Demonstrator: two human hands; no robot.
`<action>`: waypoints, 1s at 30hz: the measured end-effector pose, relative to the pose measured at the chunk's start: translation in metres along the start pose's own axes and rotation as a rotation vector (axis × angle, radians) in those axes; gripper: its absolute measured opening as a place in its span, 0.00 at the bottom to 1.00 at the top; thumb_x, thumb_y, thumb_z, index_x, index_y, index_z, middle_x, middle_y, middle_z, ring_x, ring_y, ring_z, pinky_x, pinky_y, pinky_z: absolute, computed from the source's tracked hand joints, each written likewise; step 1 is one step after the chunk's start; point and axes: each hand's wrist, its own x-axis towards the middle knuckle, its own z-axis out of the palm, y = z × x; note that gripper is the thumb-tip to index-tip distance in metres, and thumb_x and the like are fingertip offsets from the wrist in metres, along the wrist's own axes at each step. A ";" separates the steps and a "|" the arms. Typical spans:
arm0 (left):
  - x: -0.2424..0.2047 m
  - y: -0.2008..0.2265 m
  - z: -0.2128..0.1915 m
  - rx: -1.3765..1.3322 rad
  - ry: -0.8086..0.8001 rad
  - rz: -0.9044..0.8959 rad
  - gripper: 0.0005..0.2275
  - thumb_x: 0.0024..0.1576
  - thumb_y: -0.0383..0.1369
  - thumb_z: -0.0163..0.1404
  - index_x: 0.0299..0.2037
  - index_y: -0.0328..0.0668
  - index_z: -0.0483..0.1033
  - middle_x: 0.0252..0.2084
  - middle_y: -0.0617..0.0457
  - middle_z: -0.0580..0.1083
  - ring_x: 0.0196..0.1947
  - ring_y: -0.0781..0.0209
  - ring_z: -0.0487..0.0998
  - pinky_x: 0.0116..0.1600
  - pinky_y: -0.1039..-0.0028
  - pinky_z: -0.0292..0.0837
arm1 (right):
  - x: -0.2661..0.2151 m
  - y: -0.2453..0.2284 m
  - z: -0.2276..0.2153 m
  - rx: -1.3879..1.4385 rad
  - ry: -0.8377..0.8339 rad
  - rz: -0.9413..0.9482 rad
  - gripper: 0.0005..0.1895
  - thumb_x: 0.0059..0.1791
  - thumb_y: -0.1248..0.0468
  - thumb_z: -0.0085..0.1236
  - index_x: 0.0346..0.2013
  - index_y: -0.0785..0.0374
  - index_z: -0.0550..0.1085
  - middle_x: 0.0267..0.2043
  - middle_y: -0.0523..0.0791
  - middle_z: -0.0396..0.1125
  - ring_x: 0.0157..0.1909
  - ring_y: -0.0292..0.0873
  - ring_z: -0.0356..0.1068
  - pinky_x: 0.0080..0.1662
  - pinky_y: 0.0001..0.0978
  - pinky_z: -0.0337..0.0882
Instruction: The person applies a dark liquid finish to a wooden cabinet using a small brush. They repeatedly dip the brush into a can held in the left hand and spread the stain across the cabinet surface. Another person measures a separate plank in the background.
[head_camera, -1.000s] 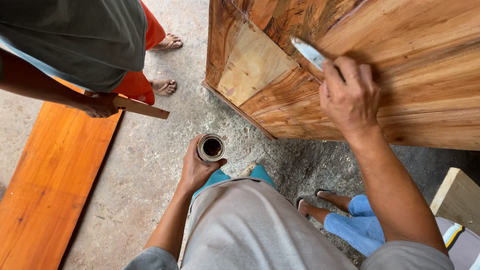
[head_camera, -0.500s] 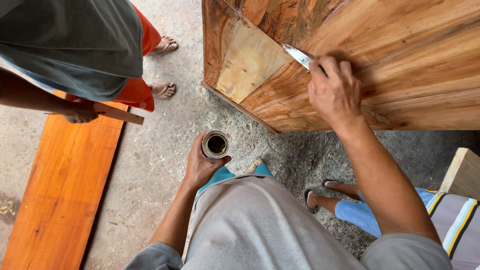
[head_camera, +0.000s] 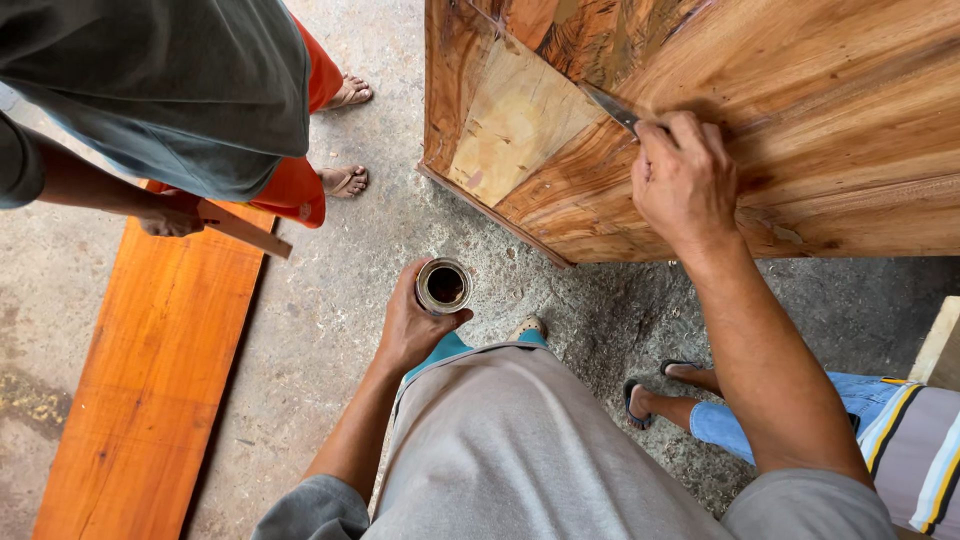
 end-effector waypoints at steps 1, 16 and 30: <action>0.001 0.001 0.000 -0.003 -0.005 0.008 0.38 0.38 0.32 0.71 0.60 0.37 0.65 0.53 0.48 0.74 0.55 0.56 0.76 0.61 0.67 0.71 | 0.003 -0.002 -0.003 0.014 0.012 -0.008 0.12 0.54 0.67 0.62 0.52 0.63 0.81 0.50 0.49 0.70 0.48 0.48 0.71 0.44 0.35 0.76; -0.005 -0.013 -0.016 -0.018 0.032 -0.004 0.37 0.39 0.32 0.71 0.60 0.37 0.66 0.54 0.48 0.75 0.55 0.57 0.77 0.62 0.68 0.72 | 0.038 -0.015 0.040 -0.046 0.115 -0.045 0.11 0.57 0.69 0.65 0.54 0.66 0.79 0.49 0.50 0.65 0.45 0.47 0.69 0.39 0.28 0.76; -0.007 -0.007 0.009 -0.023 0.073 0.029 0.37 0.38 0.32 0.71 0.60 0.37 0.65 0.52 0.48 0.75 0.54 0.56 0.76 0.59 0.67 0.72 | 0.038 -0.022 0.038 0.026 0.134 -0.096 0.14 0.52 0.70 0.62 0.53 0.65 0.80 0.47 0.48 0.67 0.44 0.48 0.70 0.36 0.30 0.77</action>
